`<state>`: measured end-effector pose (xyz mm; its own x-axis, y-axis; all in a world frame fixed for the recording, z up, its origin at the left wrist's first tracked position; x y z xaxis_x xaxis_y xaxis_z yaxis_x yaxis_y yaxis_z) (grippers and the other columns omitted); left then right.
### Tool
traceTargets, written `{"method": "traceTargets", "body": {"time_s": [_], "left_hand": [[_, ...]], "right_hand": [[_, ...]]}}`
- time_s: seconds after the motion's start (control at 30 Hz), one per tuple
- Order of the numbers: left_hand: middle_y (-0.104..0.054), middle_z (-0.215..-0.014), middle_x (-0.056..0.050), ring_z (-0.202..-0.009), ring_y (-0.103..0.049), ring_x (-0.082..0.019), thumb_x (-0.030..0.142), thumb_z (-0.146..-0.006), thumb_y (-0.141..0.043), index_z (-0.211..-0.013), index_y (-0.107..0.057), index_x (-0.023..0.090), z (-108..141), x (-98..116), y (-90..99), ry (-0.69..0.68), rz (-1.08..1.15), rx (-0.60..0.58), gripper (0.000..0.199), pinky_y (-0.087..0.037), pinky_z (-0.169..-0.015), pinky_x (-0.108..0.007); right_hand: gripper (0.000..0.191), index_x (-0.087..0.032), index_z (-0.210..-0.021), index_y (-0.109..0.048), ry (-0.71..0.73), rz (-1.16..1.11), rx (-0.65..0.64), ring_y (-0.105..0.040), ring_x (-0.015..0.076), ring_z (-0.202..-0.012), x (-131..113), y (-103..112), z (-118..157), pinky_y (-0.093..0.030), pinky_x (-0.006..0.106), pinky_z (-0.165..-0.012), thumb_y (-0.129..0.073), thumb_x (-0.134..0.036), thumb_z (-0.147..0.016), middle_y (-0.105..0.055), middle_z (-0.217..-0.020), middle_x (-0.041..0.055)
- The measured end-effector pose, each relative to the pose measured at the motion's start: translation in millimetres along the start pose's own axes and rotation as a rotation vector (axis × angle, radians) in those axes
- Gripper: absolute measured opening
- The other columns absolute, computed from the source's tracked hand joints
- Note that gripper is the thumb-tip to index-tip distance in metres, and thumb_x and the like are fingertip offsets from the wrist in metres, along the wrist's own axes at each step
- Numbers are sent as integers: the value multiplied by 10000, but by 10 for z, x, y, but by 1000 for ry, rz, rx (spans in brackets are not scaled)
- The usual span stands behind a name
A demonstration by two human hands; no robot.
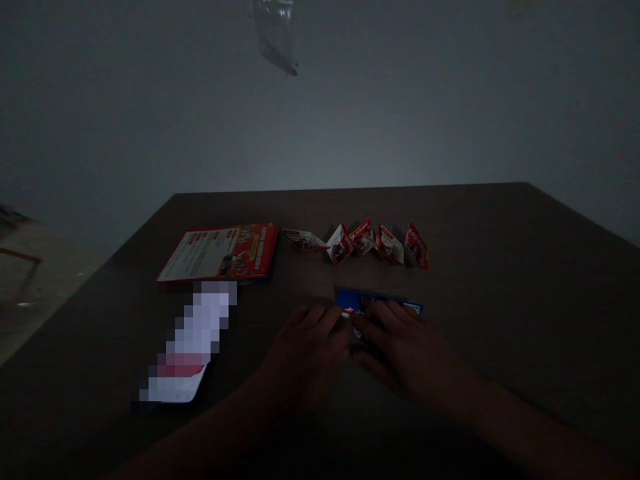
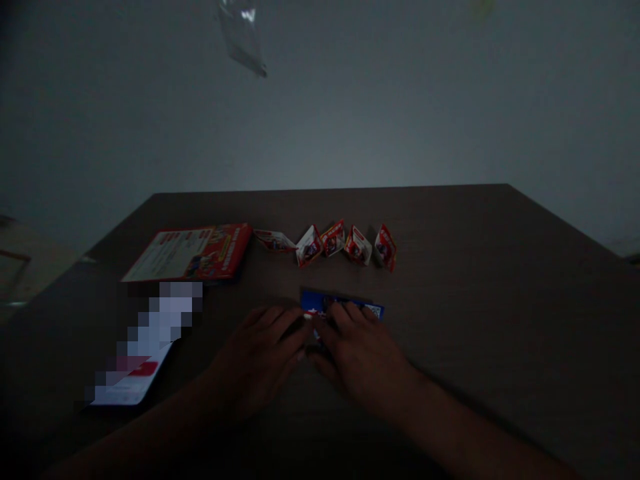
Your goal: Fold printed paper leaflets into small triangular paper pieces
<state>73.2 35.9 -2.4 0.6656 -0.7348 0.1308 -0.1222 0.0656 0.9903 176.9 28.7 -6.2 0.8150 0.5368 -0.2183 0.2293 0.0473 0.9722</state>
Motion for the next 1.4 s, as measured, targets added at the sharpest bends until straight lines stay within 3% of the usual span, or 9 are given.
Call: {"method": "traceTargets", "body": {"time_s": [0.3, 0.47, 0.8, 0.93, 1.0, 1.1, 1.27, 1.4], "left_hand": [[-492, -1247, -119, -1106, -458, -289, 231, -871, -492, -1196, -506, 211, 48, 13, -24, 7, 69, 18, 326, -411, -878, -461], [-520, -1232, -112, -1103, -454, -266, 249, -861, -514, -1250, -454, 143, 48, -75, -34, 47, 118, 79, 407, -383, -926, -448], [-543, -1174, -102, -1076, -477, -257, 223, -861, -494, -1140, -523, 165, 20, -56, -21, 27, 153, 70, 287, -387, -925, -431], [-546, -1178, -98, -1084, -475, -260, 240, -865, -494, -1126, -532, 165, 30, -69, -15, 35, 157, 78, 274, -378, -933, -434], [-549, -1175, -92, -1087, -473, -257, 237, -862, -498, -1115, -539, 165, 34, -86, -5, 40, 165, 73, 266, -376, -934, -427], [-551, -1172, -88, -1084, -474, -252, 228, -856, -503, -1101, -549, 155, 38, -98, 21, 41, 175, 73, 260, -374, -934, -422], [-559, -1153, -92, -1064, -483, -251, 218, -852, -501, -1083, -557, 151, 45, -83, 64, 23, 182, 94, 246, -382, -918, -423], [-551, -1173, -98, -1065, -486, -253, 231, -858, -504, -1103, -551, 158, 60, -59, 80, -2, 201, 109, 260, -387, -920, -426]], "right_hand": [[416, -167, -1251, -519, 8, -9, 13, -521, 270, -953, -8, 11, 6, -471, 434, -802, -529, -336, -871, -555, -1041, 125], [415, -191, -1264, -508, 6, -32, -17, -521, 269, -984, 7, -2, 4, -469, 436, -828, -516, -344, -878, -547, -1071, 119], [328, -206, -1189, -561, 58, -85, -4, -548, 238, -926, 50, 21, 16, -470, 405, -798, -521, -304, -878, -581, -1027, 91], [233, -207, -1085, -616, 81, -154, 153, -561, 203, -894, 114, 174, 48, -465, 368, -811, -505, -276, -892, -608, -999, 75], [232, -188, -1074, -624, 45, -161, 269, -563, 201, -904, 214, 289, 72, -468, 359, -819, -518, -274, -886, -613, -1000, 86], [242, -168, -1064, -634, -50, -127, 335, -564, 222, -933, 411, 380, 95, -474, 373, -822, -538, -276, -870, -610, -1019, 107], [259, -187, -1070, -632, -89, -176, 191, -605, 212, -876, 570, 287, 58, -492, 361, -784, -528, -173, -833, -647, -972, 85], [272, -181, -1066, -637, -94, -320, 136, -633, 190, -831, 529, 214, 19, -501, 326, -764, -513, -142, -827, -672, -938, 77]]}}
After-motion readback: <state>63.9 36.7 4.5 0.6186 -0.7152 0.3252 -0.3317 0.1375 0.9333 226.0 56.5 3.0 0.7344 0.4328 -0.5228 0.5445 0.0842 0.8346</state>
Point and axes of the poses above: each hand's wrist, its own z-axis away from the middle knuckle, its own y-axis out of the back of the hand, x = y × z, the point moved 7 cm from there along -z, towards the middle knuckle
